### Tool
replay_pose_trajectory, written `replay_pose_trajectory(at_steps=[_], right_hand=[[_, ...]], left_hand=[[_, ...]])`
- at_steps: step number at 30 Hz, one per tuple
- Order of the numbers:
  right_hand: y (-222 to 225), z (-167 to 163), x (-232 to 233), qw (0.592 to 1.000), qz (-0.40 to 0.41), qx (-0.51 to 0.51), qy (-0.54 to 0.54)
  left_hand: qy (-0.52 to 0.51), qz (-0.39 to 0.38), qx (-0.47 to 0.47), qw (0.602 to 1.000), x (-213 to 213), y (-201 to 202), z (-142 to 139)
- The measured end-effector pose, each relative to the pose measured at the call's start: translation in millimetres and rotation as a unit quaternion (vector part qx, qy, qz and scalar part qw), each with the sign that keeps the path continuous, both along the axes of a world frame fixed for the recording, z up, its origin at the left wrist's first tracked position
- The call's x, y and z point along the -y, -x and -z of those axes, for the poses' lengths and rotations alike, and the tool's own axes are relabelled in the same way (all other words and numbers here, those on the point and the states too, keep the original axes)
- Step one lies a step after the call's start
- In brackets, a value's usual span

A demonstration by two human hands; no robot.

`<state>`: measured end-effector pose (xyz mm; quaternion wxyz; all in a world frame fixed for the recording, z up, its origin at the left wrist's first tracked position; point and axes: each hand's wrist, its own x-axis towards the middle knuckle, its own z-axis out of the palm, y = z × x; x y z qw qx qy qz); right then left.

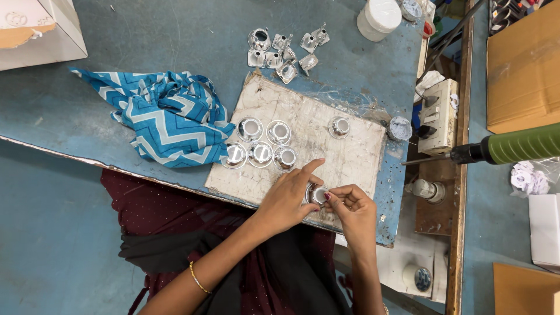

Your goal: The person assembles small metal parts by inserting circular inserts into larger metal housings. They retrieve parts from a cardboard box, place them on a work surface, and use a patterned cloth to wipe the assembled units. The person handles the parts one at a time and arranges them on the table.

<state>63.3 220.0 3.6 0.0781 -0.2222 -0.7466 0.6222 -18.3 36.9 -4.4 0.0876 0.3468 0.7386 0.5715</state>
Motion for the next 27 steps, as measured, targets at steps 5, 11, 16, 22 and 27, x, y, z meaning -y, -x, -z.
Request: replay_pose_trajectory(at_steps=[5, 11, 16, 22, 27], right_hand=[[-2.7, 0.1, 1.3, 1.0, 0.015, -0.011, -0.013], [-2.2, -0.7, 3.6, 0.999, 0.025, -0.013, 0.015], [-1.7, -4.6, 9.7, 0.999, 0.041, -0.008, -0.005], [-3.3, -11.5, 14.2, 0.996, 0.024, 0.029, -0.082], [2.6, -9.6, 9.9, 0.994, -0.02, 0.026, -0.103]], left_hand=[[0.005, -0.001, 0.0, 1.0, -1.0, 0.2, -1.7], [0.013, -0.013, -0.008, 1.0, -1.1, -1.0, -0.6], [0.008, -0.014, -0.012, 1.0, -2.6, -0.5, 1.1], [0.013, -0.022, -0.01, 1.0, -4.1, -1.1, 2.6], [0.025, -0.021, -0.012, 0.999, -4.4, -0.4, 1.8]])
